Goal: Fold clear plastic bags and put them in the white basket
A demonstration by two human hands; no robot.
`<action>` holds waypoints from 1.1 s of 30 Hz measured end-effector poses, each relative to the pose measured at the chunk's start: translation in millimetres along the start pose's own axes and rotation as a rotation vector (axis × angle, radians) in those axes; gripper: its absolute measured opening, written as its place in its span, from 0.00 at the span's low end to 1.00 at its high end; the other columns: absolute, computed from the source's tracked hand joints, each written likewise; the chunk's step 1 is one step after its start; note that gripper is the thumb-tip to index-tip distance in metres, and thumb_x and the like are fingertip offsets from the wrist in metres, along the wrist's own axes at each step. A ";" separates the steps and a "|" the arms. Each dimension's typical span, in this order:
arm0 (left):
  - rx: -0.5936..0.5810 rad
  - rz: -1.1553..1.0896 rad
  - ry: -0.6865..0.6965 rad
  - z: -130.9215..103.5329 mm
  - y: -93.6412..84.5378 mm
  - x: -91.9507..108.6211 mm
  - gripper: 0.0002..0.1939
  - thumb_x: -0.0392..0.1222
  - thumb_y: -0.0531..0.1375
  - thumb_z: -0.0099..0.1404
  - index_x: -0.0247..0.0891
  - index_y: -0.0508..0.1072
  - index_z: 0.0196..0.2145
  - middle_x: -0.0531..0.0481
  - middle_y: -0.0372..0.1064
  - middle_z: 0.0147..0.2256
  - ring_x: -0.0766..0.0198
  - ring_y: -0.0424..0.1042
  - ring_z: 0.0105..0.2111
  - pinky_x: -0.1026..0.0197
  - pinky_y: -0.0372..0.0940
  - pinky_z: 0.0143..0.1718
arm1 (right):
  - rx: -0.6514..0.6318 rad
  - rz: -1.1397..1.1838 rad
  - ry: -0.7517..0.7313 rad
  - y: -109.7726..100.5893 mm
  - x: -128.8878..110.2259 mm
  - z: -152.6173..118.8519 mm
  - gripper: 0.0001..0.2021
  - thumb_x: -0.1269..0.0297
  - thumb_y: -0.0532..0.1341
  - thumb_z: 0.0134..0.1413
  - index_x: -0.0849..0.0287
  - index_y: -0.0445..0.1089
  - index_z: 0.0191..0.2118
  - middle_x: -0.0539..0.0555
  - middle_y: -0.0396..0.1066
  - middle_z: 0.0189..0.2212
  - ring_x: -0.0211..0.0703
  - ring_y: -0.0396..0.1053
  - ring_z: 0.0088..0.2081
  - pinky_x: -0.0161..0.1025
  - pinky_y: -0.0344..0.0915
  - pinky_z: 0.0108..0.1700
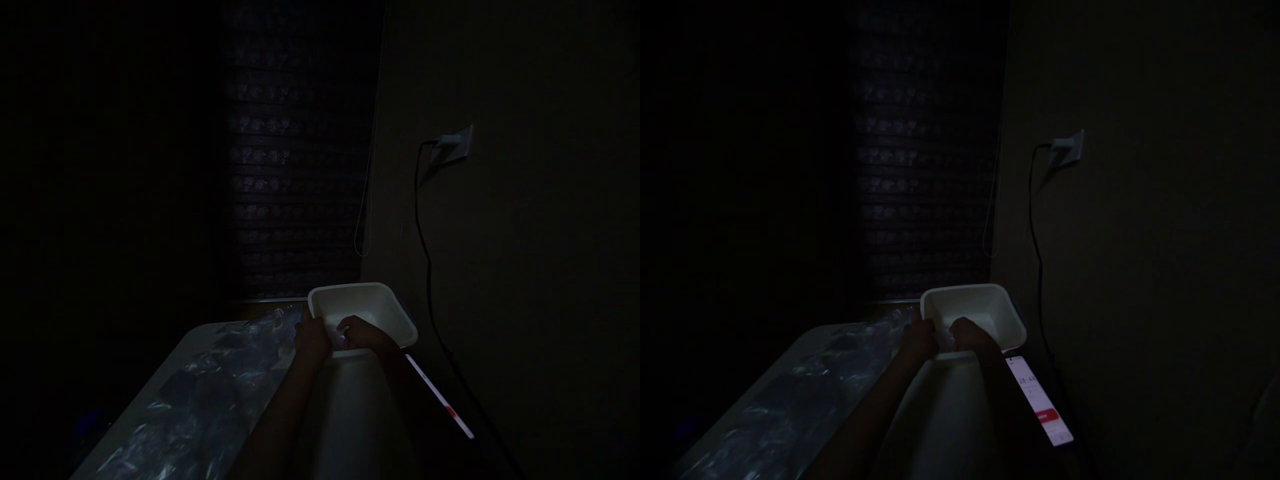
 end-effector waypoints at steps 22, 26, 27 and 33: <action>0.047 0.035 0.016 3.9 5.1 -1.1 0.14 0.34 0.51 0.50 0.34 0.69 0.35 0.39 0.51 0.49 0.55 0.61 0.40 0.60 0.60 0.33 | 0.013 0.201 0.056 -2.0 0.5 -1.5 0.18 0.76 0.46 0.46 0.65 0.59 0.44 0.55 0.67 0.30 0.33 0.64 0.30 0.29 0.55 0.30; 0.172 0.074 0.029 2.2 -7.2 0.5 0.14 0.37 0.52 0.51 0.39 0.68 0.36 0.43 0.56 0.46 0.50 0.53 0.46 0.52 0.55 0.38 | 0.015 0.215 0.058 -1.0 2.3 -2.2 0.18 0.74 0.45 0.47 0.63 0.59 0.45 0.53 0.68 0.29 0.33 0.65 0.29 0.29 0.56 0.29; 0.227 0.084 0.073 2.5 -11.4 2.0 0.14 0.37 0.51 0.51 0.40 0.68 0.37 0.44 0.56 0.46 0.51 0.53 0.47 0.52 0.54 0.40 | 0.015 0.218 0.057 -0.9 2.4 -1.8 0.18 0.74 0.45 0.47 0.63 0.59 0.45 0.53 0.68 0.29 0.33 0.65 0.28 0.29 0.56 0.29; 0.164 0.146 0.450 4.3 -14.7 15.6 0.14 0.38 0.46 0.55 0.35 0.70 0.31 0.43 0.68 0.32 0.61 0.65 0.35 0.59 0.53 0.40 | 0.003 0.219 0.030 0.0 2.2 4.3 0.15 0.74 0.48 0.47 0.66 0.62 0.42 0.54 0.68 0.29 0.34 0.65 0.29 0.29 0.56 0.29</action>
Point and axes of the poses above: each hand's wrist, its own z-axis towards the middle knuckle, its own y-axis out of the palm, x = y × z, the point moved 3 cm from there along z, towards the middle knuckle
